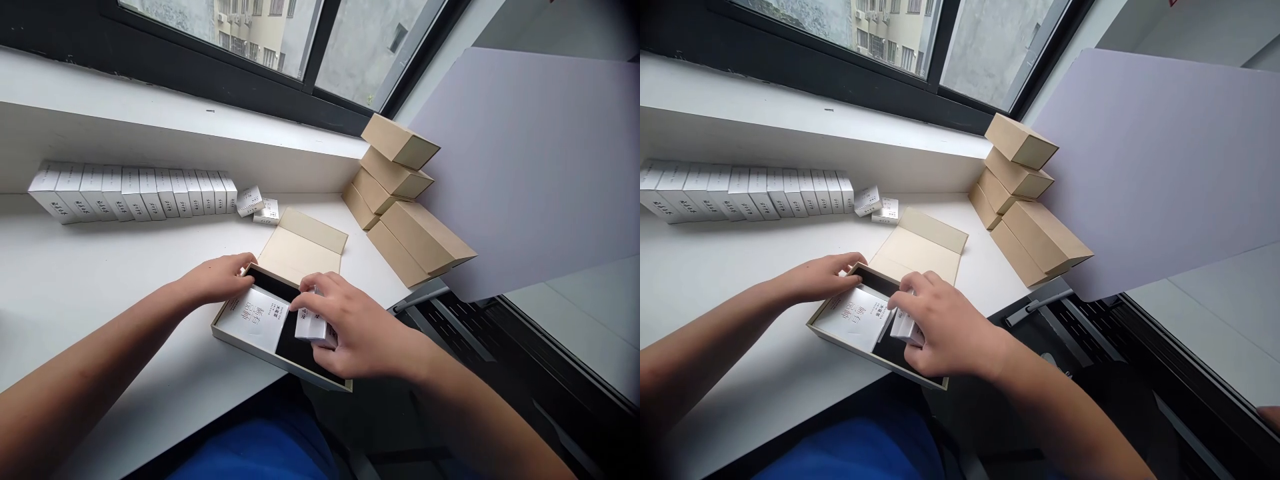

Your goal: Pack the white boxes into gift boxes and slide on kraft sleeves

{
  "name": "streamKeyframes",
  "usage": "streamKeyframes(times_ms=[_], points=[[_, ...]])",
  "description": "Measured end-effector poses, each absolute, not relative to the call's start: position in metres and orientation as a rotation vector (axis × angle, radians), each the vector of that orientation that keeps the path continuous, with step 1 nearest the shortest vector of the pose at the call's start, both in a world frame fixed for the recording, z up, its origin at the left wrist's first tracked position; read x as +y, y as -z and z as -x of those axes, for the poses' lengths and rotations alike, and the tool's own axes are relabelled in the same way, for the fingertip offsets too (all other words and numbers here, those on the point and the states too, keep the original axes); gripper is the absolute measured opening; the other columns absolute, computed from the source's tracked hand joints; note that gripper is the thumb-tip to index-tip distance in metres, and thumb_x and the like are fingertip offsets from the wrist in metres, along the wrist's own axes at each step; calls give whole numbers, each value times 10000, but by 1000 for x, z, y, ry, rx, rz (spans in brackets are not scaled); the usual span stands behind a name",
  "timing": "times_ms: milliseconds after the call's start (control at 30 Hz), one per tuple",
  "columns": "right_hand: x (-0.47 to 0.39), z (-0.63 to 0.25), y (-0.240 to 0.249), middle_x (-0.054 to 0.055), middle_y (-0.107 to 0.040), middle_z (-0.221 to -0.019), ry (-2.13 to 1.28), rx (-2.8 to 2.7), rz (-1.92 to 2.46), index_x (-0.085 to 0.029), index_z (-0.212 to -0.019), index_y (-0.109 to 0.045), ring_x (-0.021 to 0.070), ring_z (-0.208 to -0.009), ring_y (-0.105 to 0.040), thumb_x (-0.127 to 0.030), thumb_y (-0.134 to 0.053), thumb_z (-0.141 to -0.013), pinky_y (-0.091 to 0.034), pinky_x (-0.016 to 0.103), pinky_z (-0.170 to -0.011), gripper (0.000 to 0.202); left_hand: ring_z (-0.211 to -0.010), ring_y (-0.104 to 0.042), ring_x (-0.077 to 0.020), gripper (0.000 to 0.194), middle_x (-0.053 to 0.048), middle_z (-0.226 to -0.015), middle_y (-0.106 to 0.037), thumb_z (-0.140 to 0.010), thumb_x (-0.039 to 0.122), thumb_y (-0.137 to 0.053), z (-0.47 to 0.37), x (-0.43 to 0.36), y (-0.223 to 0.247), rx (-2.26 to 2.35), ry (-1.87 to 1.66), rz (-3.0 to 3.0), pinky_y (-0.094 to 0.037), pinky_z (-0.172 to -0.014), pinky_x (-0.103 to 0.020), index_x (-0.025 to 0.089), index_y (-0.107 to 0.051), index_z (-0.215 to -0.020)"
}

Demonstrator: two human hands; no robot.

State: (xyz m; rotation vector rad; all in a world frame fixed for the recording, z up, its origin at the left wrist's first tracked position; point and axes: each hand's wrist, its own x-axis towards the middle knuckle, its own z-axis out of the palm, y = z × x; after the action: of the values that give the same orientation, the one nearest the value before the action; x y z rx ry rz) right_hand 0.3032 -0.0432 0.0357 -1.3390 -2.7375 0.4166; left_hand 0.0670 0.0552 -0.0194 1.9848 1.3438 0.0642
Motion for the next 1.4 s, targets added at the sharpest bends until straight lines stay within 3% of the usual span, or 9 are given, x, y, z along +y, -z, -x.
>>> streamKeyframes(times_ms=[200, 467, 567, 633, 733, 800, 1033, 1167, 1400], points=[[-27, -274, -36, 135, -659, -924, -469, -3117, 1690, -168, -912, -734, 320, -923, -579, -246, -685, -696, -510, 396, -707, 235, -1099, -630, -289, 322, -83, -1231, -686, -851, 298, -400, -70, 59, 29, 1293, -47, -2023, -486, -862, -394, 231, -615, -1081], [-25, -282, -12, 112, -659, -961, -663, -3183, 1466, -159, -955, -732, 293, -980, -601, -389, -675, -812, -505, 402, -883, 276, -1130, -619, -309, 359, -116, -1255, -672, -925, 419, -354, -70, 61, 35, 1267, -82, -2058, -479, -909, -421, 207, -618, -1043], [-28, -291, -10, 137, -629, -1054, -709, -3072, 1424, -151, -1004, -712, 300, -1057, -561, -370, -669, -835, -498, 408, -922, 280, -1119, -620, -335, 568, -146, -1255, -661, -930, 643, -312, -63, 61, 29, 1243, -47, -2029, -483, -920, -459, 194, -612, -1105], [-29, -294, -10, 142, -618, -1087, -735, -3018, 1413, -154, -1038, -707, 301, -1073, -550, -363, -673, -840, -501, 406, -910, 290, -1251, -552, -368, 757, -160, -1404, -572, -821, 776, -446, -57, 59, 22, 1154, -49, -2077, -460, -997, -477, 206, -537, -1311], [-28, -293, -12, 130, -629, -1035, -784, -2972, 1424, -162, -1018, -718, 295, -1039, -566, -411, -679, -857, -504, 400, -877, 299, -1487, -266, -410, 1205, -169, -1635, -280, -592, 782, -709, -55, 50, 15, 1010, -76, -2241, -338, -1152, -495, 229, -247, -1558], [-26, -293, -12, 128, -637, -979, -799, -2952, 1446, -156, -969, -726, 302, -1010, -577, -475, -665, -874, -500, 415, -867, 339, -1526, -153, -409, 1286, -175, -1657, -219, -565, 733, -763, -58, 43, 14, 965, -75, -2306, -275, -1193, -513, 210, -175, -1583], [-11, -313, -22, 94, -641, -1137, -1296, -2732, 1376, -185, -1172, -672, 243, -1063, -613, -656, -496, -947, -506, 372, -925, 550, -1521, -172, -379, 1034, -153, -1624, -313, -713, 693, -697, -72, 40, 26, 950, -122, -2362, -221, -1218, -521, 177, -330, -1531], [-11, -327, -32, 88, -594, -1342, -1443, -2516, 1428, -227, -1377, -524, 251, -1186, -589, -606, -606, -908, -533, 350, -909, 608, -1383, -443, -316, 738, -81, -1550, -449, -857, 636, -571, -69, 47, 28, 916, -180, -2297, -364, -1138, -438, 267, -453, -1485], [39, -390, -20, 78, -603, -1298, -388, -1651, 1517, -297, -1341, -537, 254, -1110, -590, -525, -639, -875, -519, 461, -944, 529, -1118, -605, -290, 532, -46, -1283, -666, -869, 615, -544, -62, 63, 36, 1035, -225, -2098, -476, -921, -392, 322, -619, -1307]])
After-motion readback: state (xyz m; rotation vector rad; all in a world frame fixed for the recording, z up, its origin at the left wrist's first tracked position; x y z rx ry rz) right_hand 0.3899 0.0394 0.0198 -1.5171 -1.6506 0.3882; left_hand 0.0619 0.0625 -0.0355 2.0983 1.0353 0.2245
